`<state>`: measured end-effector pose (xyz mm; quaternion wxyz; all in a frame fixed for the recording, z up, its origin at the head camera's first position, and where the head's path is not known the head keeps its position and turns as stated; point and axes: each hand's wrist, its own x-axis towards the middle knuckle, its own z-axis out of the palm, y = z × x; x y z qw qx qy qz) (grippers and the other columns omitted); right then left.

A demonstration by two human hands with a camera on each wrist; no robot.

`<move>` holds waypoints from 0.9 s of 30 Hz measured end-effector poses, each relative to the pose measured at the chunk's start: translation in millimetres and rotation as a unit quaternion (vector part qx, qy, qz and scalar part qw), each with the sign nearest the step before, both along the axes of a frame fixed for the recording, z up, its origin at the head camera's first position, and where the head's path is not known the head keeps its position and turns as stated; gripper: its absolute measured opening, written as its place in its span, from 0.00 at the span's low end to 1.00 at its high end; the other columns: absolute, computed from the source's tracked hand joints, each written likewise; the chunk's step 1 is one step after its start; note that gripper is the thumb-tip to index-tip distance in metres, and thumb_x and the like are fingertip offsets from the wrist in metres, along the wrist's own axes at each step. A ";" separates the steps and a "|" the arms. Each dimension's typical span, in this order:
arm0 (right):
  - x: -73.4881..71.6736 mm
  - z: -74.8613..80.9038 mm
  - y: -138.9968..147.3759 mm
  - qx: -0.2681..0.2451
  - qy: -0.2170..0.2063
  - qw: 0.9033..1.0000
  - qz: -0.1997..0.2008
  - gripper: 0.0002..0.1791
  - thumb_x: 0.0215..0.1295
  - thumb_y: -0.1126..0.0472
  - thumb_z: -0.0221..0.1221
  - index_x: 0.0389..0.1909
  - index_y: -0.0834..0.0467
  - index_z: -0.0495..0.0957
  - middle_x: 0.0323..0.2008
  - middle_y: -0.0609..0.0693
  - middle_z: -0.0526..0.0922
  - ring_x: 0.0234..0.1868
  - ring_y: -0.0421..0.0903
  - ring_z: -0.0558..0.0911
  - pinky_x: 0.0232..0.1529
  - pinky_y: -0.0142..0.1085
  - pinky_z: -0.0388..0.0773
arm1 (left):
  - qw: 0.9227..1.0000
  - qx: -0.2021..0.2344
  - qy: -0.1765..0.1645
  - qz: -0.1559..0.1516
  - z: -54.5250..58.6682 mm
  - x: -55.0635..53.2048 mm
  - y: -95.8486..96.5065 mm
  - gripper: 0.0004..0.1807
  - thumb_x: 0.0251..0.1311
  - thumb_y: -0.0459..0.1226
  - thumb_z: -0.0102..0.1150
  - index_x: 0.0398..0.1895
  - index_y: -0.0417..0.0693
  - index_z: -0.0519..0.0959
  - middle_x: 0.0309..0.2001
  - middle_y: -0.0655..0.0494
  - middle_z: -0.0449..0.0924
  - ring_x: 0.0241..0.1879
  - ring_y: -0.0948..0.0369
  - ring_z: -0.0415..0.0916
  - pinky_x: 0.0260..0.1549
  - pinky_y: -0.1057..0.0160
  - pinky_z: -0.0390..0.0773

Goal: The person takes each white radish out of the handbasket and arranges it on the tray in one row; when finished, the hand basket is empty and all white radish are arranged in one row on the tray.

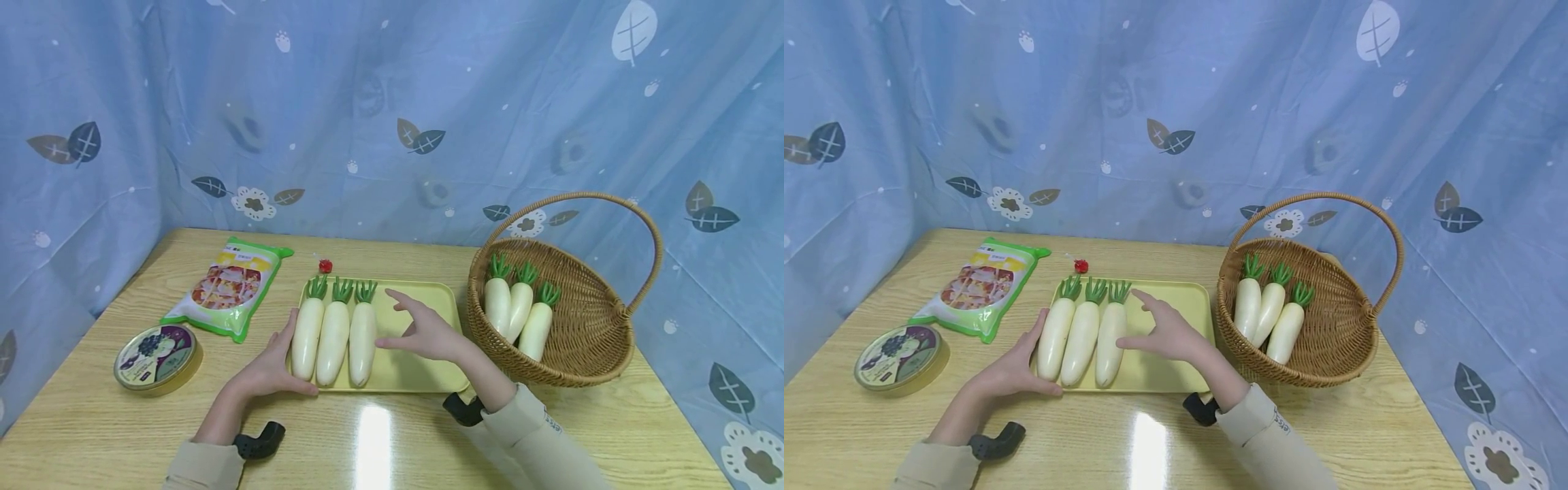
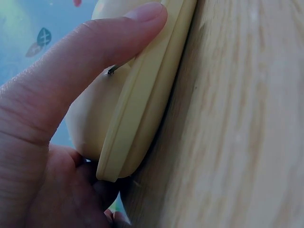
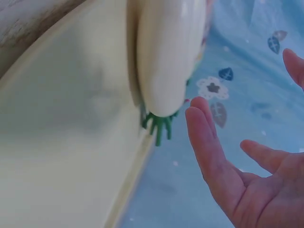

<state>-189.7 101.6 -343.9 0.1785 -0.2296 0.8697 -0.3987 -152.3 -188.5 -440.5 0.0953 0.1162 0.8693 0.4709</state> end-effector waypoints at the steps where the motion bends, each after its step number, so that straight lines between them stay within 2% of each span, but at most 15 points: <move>1: 1.5 2.8 1.8 -0.001 0.005 1.000 0.000 0.48 0.53 0.47 0.64 0.70 0.50 0.49 0.62 0.59 0.63 0.31 0.45 0.82 0.33 0.35 0.77 | 1.000 0.000 0.000 0.001 -0.2 0.0 0.1 0.78 0.26 0.49 0.78 0.70 0.44 0.26 0.71 0.42 0.27 0.64 0.32 0.22 0.58 0.33 0.32; 5: 6.3 12.1 9.9 -0.005 0.023 1.000 -0.001 0.47 0.53 0.48 0.64 0.70 0.49 0.49 0.62 0.59 0.64 0.30 0.41 0.80 0.33 0.35 0.77 | 1.000 0.006 0.002 -0.001 -1.3 -0.4 0.2 0.78 0.26 0.48 0.78 0.70 0.44 0.26 0.71 0.42 0.27 0.64 0.33 0.22 0.58 0.34 0.32; 9: 8.6 18.4 16.8 -0.013 0.031 0.999 0.002 0.48 0.53 0.47 0.64 0.71 0.50 0.48 0.62 0.58 0.63 0.31 0.41 0.81 0.34 0.36 0.77 | 1.000 0.008 0.006 -0.005 -1.8 -0.9 0.1 0.78 0.26 0.48 0.78 0.70 0.43 0.25 0.71 0.42 0.26 0.64 0.34 0.22 0.58 0.34 0.31; 16: 11.4 21.0 24.5 -0.014 0.059 0.998 -0.004 0.47 0.52 0.47 0.64 0.70 0.47 0.50 0.62 0.56 0.63 0.34 0.41 0.81 0.35 0.36 0.77 | 1.000 0.008 0.003 -0.005 -1.4 -1.1 0.0 0.77 0.26 0.48 0.78 0.70 0.43 0.25 0.71 0.41 0.26 0.64 0.33 0.21 0.58 0.34 0.31; 21: 15.5 24.5 30.9 -0.018 0.076 0.997 -0.014 0.46 0.52 0.47 0.65 0.70 0.45 0.51 0.61 0.54 0.65 0.37 0.41 0.80 0.34 0.36 0.77 | 1.000 0.009 -0.001 -0.002 -1.6 -0.7 0.0 0.77 0.26 0.49 0.78 0.70 0.43 0.26 0.71 0.41 0.27 0.64 0.33 0.22 0.58 0.34 0.32; 27: 19.0 29.7 39.0 -0.031 0.082 0.996 -0.034 0.45 0.51 0.47 0.65 0.69 0.43 0.53 0.61 0.52 0.65 0.41 0.46 0.79 0.35 0.32 0.79 | 1.000 0.005 0.002 0.000 -1.6 -0.3 -0.4 0.77 0.26 0.49 0.78 0.70 0.44 0.26 0.71 0.41 0.27 0.64 0.33 0.22 0.58 0.34 0.32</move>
